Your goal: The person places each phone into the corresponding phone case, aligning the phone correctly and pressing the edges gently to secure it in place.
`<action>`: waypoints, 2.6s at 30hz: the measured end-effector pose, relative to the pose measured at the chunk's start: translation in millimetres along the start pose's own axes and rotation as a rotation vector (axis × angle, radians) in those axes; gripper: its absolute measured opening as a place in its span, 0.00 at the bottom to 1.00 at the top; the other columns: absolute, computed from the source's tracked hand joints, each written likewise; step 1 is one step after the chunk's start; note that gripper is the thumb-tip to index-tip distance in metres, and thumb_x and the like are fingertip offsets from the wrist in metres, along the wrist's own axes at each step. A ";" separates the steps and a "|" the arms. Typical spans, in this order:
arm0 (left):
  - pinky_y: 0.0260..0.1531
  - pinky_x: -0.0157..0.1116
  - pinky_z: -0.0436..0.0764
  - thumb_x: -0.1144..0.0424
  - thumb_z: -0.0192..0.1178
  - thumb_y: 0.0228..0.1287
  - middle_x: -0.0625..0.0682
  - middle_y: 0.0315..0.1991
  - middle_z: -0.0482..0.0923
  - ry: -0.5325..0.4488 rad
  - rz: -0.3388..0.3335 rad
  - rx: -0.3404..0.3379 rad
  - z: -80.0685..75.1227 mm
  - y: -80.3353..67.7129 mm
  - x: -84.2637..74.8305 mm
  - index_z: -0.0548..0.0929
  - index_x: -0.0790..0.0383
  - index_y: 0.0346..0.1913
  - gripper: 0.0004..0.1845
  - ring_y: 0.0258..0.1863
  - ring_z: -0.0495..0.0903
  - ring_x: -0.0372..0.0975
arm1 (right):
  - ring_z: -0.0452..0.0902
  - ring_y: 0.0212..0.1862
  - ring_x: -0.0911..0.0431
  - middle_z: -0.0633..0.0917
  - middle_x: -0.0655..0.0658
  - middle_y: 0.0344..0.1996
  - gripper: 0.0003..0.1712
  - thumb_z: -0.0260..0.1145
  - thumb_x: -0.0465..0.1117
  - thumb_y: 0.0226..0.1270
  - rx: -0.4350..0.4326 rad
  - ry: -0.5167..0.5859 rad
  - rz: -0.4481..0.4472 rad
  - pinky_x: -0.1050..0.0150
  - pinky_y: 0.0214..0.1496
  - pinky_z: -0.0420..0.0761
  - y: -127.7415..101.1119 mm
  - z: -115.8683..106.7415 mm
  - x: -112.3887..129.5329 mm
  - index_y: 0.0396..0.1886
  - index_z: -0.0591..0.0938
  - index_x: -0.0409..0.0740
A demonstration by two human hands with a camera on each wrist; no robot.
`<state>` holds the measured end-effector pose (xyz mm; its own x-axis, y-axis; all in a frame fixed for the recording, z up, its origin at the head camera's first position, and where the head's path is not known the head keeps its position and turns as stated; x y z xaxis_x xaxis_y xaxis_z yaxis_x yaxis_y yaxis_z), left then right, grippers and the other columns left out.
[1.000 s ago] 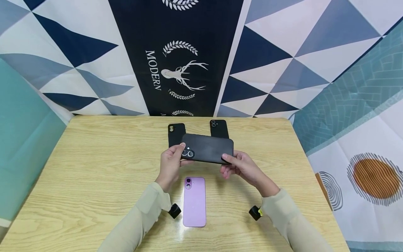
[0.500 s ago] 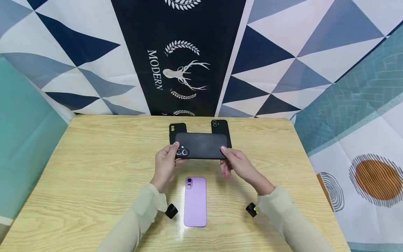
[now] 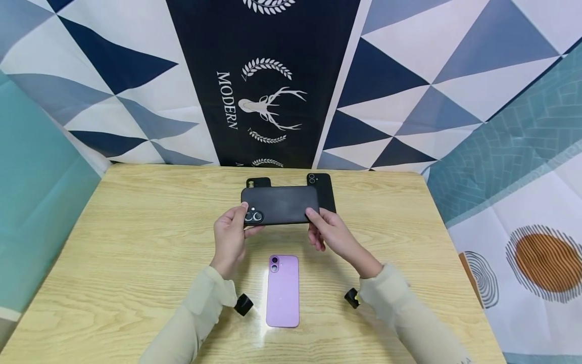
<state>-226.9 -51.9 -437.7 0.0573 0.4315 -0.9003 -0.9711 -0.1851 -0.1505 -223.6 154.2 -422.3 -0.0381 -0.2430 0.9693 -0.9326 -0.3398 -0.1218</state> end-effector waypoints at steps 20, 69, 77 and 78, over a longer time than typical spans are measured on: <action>0.29 0.37 0.86 0.64 0.50 0.70 0.51 0.26 0.81 -0.010 0.036 -0.009 -1.2 -3.6 -10.6 0.76 0.73 0.35 0.13 0.26 0.85 0.38 | 0.61 0.06 0.60 0.69 0.49 0.03 0.34 0.41 0.52 0.77 -0.251 -0.009 -0.045 0.65 0.08 0.65 3.2 2.1 7.6 0.15 0.69 0.32; 0.24 0.33 0.85 0.61 0.53 0.68 0.49 0.25 0.82 -0.015 -0.044 0.098 -3.0 -3.5 -3.8 0.79 0.70 0.39 0.13 0.21 0.84 0.37 | 0.72 0.16 0.63 0.81 0.53 0.16 0.14 0.47 0.44 0.72 0.055 0.387 -0.011 0.71 0.18 0.71 4.9 11.3 4.2 0.33 0.76 0.44; 0.22 0.33 0.85 0.62 0.53 0.68 0.49 0.23 0.81 0.012 -0.083 0.136 0.2 -5.7 -0.5 0.80 0.64 0.33 0.10 0.21 0.84 0.36 | 0.83 0.27 0.65 0.85 0.55 0.26 0.07 0.52 0.36 0.70 0.006 0.485 0.075 0.72 0.29 0.83 9.5 2.1 3.1 0.36 0.78 0.45; 0.22 0.33 0.85 0.62 0.54 0.68 0.49 0.23 0.81 0.011 -0.083 0.136 0.4 -5.8 -0.6 0.81 0.64 0.33 0.10 0.21 0.84 0.36 | 0.83 0.27 0.65 0.85 0.55 0.26 0.08 0.52 0.36 0.70 0.008 0.490 0.076 0.72 0.29 0.83 9.5 2.4 3.0 0.36 0.78 0.45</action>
<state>-221.4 -50.8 -436.1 0.1402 0.4301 -0.8918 -0.9854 -0.0274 -0.1681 -231.7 148.0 -421.0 -0.2715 0.1875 0.9440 -0.9181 -0.3448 -0.1956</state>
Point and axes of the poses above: each hand's wrist, its own y-axis towards the middle knuckle, its own z-axis out of the palm, x = y × z, the point moved 8 cm from there along y, towards the middle knuckle
